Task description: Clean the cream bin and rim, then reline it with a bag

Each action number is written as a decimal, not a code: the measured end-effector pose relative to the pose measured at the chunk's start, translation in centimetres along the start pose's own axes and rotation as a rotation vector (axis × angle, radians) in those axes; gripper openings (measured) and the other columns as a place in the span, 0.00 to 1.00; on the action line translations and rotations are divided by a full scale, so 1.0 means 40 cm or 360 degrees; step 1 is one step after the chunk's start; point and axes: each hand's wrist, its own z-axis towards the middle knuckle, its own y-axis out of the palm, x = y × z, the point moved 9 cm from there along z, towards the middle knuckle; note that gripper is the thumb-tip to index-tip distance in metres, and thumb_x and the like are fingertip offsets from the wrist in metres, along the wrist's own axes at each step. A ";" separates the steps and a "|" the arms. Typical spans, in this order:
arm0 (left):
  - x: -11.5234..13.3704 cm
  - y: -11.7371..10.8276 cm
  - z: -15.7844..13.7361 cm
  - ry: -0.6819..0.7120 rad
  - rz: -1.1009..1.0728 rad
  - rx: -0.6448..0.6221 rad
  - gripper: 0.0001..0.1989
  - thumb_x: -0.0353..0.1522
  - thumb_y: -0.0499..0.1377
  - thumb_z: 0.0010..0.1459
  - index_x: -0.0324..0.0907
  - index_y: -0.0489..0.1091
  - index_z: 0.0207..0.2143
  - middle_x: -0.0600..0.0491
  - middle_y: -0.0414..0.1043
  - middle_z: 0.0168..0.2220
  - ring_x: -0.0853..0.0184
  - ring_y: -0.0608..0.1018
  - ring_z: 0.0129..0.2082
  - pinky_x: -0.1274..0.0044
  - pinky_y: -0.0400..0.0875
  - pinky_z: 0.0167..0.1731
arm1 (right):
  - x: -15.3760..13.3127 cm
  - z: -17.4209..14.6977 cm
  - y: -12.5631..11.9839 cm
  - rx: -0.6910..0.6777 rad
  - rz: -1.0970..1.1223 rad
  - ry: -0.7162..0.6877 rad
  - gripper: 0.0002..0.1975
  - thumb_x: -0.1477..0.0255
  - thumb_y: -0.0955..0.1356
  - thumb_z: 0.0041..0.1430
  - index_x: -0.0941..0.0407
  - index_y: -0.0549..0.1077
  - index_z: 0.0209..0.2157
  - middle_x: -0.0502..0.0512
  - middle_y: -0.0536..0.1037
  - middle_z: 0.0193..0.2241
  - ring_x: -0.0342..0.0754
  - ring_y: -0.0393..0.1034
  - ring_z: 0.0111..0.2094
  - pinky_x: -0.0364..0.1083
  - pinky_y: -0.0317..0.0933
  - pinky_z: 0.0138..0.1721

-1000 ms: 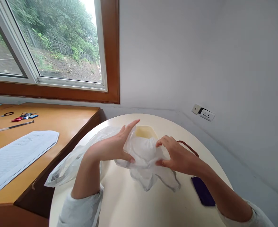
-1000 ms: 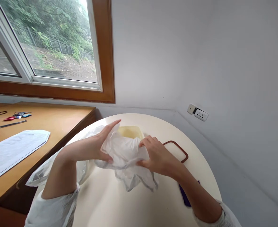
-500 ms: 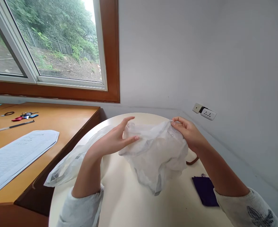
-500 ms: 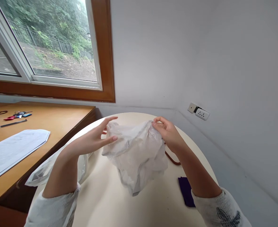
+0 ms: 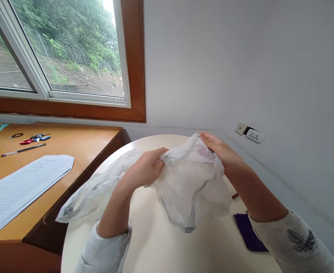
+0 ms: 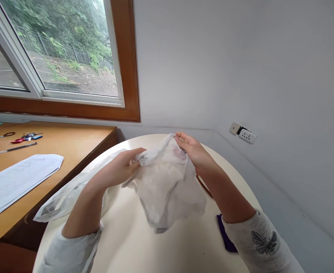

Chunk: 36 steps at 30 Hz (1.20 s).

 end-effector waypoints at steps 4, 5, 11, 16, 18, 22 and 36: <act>-0.014 -0.054 0.005 -0.0015 -0.0274 0.0277 0.13 0.32 0.50 0.54 0.43 0.72 0.38 0.52 0.73 0.31 0.65 0.73 0.30 0.78 0.66 0.27 | 0.018 0.004 -0.028 -0.0142 -0.0169 0.0113 0.16 0.58 0.69 0.49 0.54 0.68 0.35 0.47 0.67 0.24 0.38 0.60 0.21 0.38 0.55 0.20; -0.021 -0.064 0.005 -0.0028 -0.0327 0.0337 0.12 0.33 0.51 0.54 0.43 0.72 0.37 0.53 0.73 0.30 0.66 0.73 0.30 0.78 0.65 0.27 | 0.022 0.005 -0.037 -0.0181 -0.0258 0.0131 0.17 0.58 0.69 0.48 0.54 0.69 0.37 0.48 0.69 0.25 0.39 0.61 0.21 0.39 0.55 0.20; -0.074 -0.098 0.010 -0.0117 -0.0455 0.0587 0.09 0.36 0.54 0.53 0.41 0.71 0.32 0.54 0.70 0.27 0.67 0.71 0.27 0.79 0.63 0.25 | 0.028 0.021 -0.099 -0.0136 -0.0879 0.0058 0.13 0.64 0.74 0.40 0.51 0.74 0.30 0.50 0.73 0.24 0.47 0.67 0.27 0.43 0.59 0.25; -0.129 -0.124 0.013 -0.0234 -0.0345 0.0771 0.10 0.38 0.55 0.51 0.41 0.70 0.29 0.54 0.70 0.25 0.68 0.69 0.25 0.80 0.60 0.23 | 0.076 0.049 -0.120 -0.0049 -0.0833 0.0138 0.07 0.64 0.70 0.46 0.52 0.73 0.25 0.49 0.73 0.24 0.47 0.67 0.26 0.44 0.59 0.25; -0.146 -0.130 0.013 -0.0279 -0.0309 0.0827 0.10 0.38 0.56 0.50 0.41 0.70 0.29 0.54 0.70 0.25 0.69 0.69 0.24 0.80 0.59 0.22 | 0.104 0.067 -0.125 -0.0002 -0.0643 0.0174 0.07 0.65 0.68 0.48 0.52 0.74 0.30 0.50 0.75 0.27 0.47 0.69 0.28 0.44 0.61 0.26; -0.167 -0.134 0.014 -0.0351 -0.0185 0.0897 0.10 0.38 0.56 0.49 0.42 0.70 0.31 0.53 0.70 0.28 0.69 0.69 0.23 0.80 0.57 0.19 | 0.161 0.117 -0.135 0.0129 -0.0322 0.0180 0.10 0.65 0.68 0.47 0.53 0.73 0.32 0.52 0.76 0.29 0.46 0.69 0.29 0.43 0.61 0.28; -0.300 -0.085 0.055 -0.0646 0.0640 0.0718 0.13 0.29 0.48 0.55 0.40 0.67 0.41 0.45 0.73 0.38 0.60 0.74 0.39 0.75 0.65 0.34 | 0.359 0.192 -0.120 0.0331 -0.0405 0.0448 0.09 0.66 0.68 0.43 0.59 0.69 0.21 0.46 0.65 0.15 0.39 0.56 0.19 0.39 0.53 0.20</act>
